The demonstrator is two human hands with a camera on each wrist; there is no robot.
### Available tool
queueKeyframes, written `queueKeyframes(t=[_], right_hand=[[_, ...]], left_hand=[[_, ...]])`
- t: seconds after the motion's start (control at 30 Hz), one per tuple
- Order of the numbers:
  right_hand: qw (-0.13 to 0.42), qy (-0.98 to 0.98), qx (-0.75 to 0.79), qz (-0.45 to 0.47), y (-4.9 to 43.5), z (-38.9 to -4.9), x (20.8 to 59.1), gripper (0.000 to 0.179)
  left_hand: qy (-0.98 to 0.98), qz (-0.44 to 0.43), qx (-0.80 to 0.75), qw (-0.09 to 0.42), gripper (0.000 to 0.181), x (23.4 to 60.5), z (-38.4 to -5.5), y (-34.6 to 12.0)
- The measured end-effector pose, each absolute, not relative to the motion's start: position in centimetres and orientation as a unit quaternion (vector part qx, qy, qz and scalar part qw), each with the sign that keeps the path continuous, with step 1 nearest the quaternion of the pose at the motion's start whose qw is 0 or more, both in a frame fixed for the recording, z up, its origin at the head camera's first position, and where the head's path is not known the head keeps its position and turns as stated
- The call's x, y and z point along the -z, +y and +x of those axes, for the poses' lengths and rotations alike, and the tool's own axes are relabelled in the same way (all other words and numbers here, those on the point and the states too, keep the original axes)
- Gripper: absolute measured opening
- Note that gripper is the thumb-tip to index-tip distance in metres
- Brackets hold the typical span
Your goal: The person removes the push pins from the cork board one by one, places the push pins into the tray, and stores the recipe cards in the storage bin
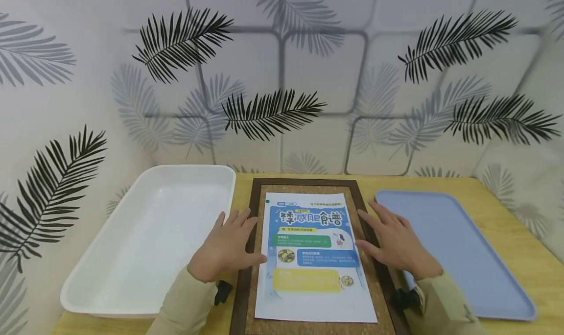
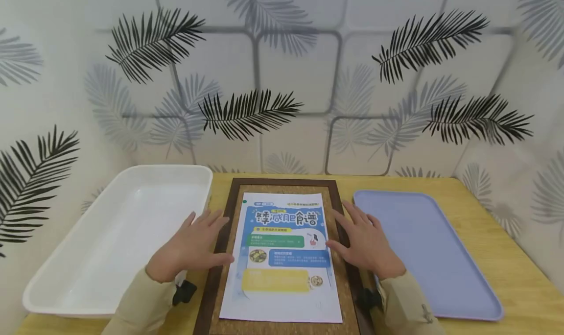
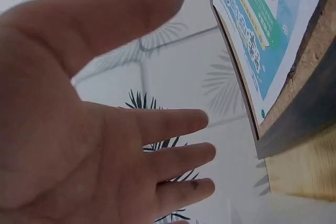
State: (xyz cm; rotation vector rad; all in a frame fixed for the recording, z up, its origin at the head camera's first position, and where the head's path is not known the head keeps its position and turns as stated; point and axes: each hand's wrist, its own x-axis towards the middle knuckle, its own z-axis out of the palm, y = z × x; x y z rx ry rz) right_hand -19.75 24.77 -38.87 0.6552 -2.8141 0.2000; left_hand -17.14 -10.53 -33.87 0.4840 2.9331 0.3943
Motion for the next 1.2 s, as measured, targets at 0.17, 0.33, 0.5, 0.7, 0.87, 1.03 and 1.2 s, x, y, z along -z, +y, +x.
queueKeyframes(t=[0.17,0.33,0.5,0.7,0.87,1.03,1.2], right_hand=[[0.140,-0.958,-0.082,0.235,24.3,-20.4,38.5,0.063],[0.116,-0.955,-0.110,0.248,23.6,-20.7,38.2,0.060],[0.109,-0.950,-0.126,0.264,22.6,-21.2,38.0,0.058],[0.080,-0.949,-0.144,0.270,21.1,-22.2,38.2,0.050],[0.017,-0.949,-0.179,0.260,19.9,-22.6,39.0,0.044],[-0.007,-0.947,-0.179,0.265,18.9,-23.0,39.3,0.040],[-0.004,-0.939,-0.183,0.291,17.7,-24.2,39.5,0.035]], left_hand=[[0.974,0.166,-0.143,0.052,0.071,33.3,-17.5,-9.9],[0.974,0.170,-0.134,0.066,0.074,33.6,-17.5,-9.1],[0.977,0.173,-0.106,0.068,0.076,34.6,-17.3,-8.2],[0.986,0.149,-0.067,0.020,0.077,36.3,-17.2,-6.9],[0.985,0.142,-0.096,0.015,0.073,37.9,-16.7,-6.1],[0.984,0.138,-0.110,0.037,0.079,38.8,-17.0,-5.9],[0.984,0.134,-0.103,0.050,0.080,39.0,-17.6,-5.9]])
